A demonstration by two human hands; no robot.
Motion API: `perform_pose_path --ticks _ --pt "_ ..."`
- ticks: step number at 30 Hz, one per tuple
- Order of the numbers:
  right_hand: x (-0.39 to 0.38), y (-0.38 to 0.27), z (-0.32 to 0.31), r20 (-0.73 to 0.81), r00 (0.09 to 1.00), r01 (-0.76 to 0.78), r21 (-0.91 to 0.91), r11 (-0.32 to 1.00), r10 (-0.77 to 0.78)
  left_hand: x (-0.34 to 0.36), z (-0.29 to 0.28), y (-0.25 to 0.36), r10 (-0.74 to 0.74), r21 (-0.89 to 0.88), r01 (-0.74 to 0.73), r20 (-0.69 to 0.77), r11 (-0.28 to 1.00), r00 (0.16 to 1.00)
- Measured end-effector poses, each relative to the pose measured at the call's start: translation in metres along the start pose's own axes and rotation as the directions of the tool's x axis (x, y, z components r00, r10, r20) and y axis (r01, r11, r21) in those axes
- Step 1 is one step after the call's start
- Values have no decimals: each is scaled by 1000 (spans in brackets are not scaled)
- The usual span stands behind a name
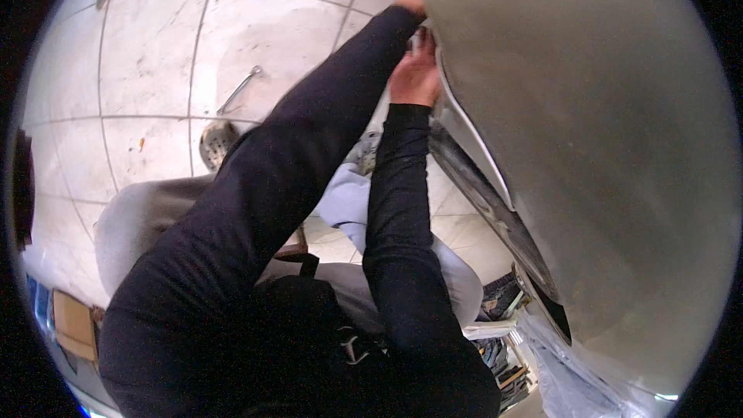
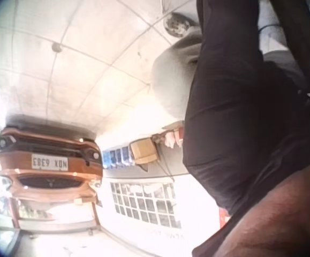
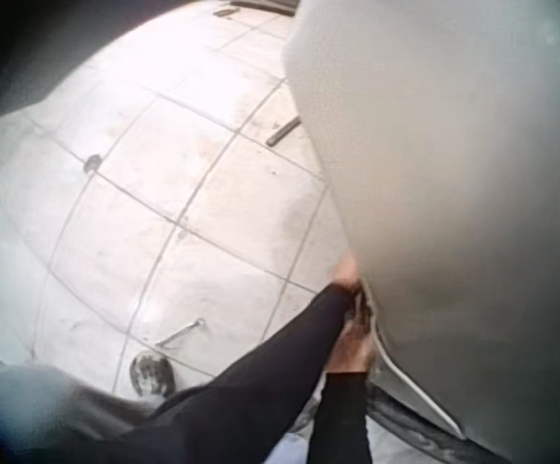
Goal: The person kneels beside a white car and uses a screwdriver and pliers to pry and adjust the rear bumper near the wheel arch. They repeatedly insert tools into the bumper gap, pull at clips, and reposition the bumper edge.
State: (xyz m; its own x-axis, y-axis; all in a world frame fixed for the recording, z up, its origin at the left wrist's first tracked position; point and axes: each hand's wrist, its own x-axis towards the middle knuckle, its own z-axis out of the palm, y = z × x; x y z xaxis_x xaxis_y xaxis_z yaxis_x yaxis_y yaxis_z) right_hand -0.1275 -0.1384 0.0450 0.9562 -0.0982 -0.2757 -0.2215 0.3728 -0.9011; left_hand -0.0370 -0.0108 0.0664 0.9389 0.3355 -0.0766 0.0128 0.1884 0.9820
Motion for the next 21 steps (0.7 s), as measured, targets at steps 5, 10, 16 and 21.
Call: perform_pose_path --ticks 5,10,16,21 --pt "-32 -21 86 -235 970 -23 159 987 61 -132 -50 5 -108 -242 80 -101 967 989" --pt "-38 -21 67 -111 994 3 -9 1000 -4 -46 -12 16 -274 -339 198 -194 920 942" --pt "-21 -9 83 91 994 -67 46 997 63 35 -16 -17 104 161 -94 -57 983 993" --pt "-27 -17 50 -193 981 -6 88 996 23 -139 -39 13 -218 -344 173 -95 923 971"
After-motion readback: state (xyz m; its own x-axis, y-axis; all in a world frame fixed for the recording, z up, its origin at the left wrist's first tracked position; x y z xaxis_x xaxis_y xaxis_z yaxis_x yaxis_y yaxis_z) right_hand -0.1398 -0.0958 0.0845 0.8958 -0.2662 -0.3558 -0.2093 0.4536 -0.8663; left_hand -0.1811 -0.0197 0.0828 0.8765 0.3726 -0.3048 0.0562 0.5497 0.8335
